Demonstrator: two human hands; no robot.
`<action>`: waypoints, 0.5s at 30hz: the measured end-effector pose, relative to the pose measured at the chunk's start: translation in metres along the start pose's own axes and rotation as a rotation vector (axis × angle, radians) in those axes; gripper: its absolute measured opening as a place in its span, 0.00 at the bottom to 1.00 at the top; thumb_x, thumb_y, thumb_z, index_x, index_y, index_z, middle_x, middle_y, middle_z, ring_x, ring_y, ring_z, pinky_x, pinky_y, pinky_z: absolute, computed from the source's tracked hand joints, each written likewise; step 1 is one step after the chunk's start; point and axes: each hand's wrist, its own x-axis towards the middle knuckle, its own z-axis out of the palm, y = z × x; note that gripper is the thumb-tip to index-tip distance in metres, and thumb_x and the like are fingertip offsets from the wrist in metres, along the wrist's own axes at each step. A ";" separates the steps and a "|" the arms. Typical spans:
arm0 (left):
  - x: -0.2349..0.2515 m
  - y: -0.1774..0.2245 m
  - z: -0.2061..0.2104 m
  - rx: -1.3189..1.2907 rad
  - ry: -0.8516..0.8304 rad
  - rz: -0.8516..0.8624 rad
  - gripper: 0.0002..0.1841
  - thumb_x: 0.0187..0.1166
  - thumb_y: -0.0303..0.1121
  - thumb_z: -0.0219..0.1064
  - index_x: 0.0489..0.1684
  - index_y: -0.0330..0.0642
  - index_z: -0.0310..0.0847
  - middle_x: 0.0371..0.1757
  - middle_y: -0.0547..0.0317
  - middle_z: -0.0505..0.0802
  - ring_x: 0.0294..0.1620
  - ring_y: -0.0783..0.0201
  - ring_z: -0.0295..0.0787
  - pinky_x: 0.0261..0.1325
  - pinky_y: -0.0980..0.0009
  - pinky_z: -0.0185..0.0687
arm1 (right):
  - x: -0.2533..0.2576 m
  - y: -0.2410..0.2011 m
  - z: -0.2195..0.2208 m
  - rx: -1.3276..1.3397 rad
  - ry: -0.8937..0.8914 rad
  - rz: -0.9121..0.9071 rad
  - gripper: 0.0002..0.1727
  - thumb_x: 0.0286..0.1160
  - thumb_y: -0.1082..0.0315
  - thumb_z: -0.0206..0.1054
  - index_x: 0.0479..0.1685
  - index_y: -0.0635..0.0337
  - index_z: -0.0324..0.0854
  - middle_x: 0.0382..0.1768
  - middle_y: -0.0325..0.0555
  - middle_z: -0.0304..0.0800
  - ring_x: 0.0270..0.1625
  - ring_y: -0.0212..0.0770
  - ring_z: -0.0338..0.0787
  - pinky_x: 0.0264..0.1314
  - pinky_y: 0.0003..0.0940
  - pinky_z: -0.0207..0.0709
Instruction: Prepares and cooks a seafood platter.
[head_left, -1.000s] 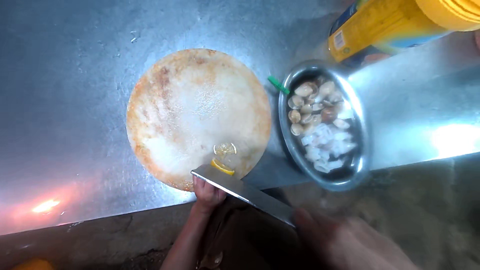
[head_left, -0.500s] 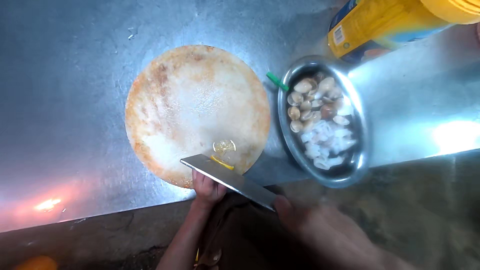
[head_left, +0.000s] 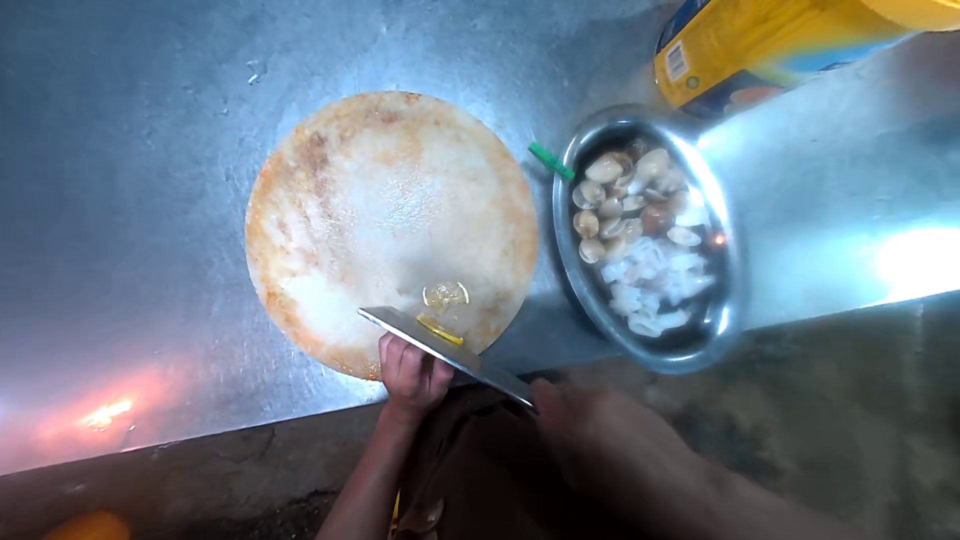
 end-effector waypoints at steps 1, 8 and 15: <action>0.000 0.000 0.000 -0.002 -0.004 -0.003 0.21 0.87 0.57 0.52 0.46 0.49 0.79 0.52 0.63 0.85 0.64 0.67 0.80 0.73 0.69 0.72 | -0.008 0.003 -0.002 -0.013 0.002 0.005 0.05 0.66 0.67 0.69 0.31 0.59 0.81 0.15 0.46 0.80 0.14 0.49 0.85 0.11 0.46 0.78; 0.000 0.000 0.001 -0.015 -0.003 -0.010 0.20 0.87 0.57 0.53 0.48 0.51 0.78 0.56 0.65 0.85 0.67 0.69 0.78 0.74 0.70 0.71 | 0.045 -0.010 0.006 0.090 -0.219 0.054 0.13 0.87 0.63 0.55 0.41 0.61 0.81 0.25 0.51 0.85 0.29 0.54 0.92 0.26 0.48 0.84; 0.000 -0.001 0.000 -0.038 -0.011 -0.003 0.21 0.88 0.58 0.51 0.46 0.51 0.77 0.55 0.67 0.85 0.66 0.69 0.78 0.74 0.70 0.70 | 0.013 -0.003 0.006 -0.044 -0.187 0.109 0.06 0.72 0.67 0.66 0.37 0.62 0.82 0.21 0.52 0.84 0.20 0.54 0.90 0.17 0.49 0.82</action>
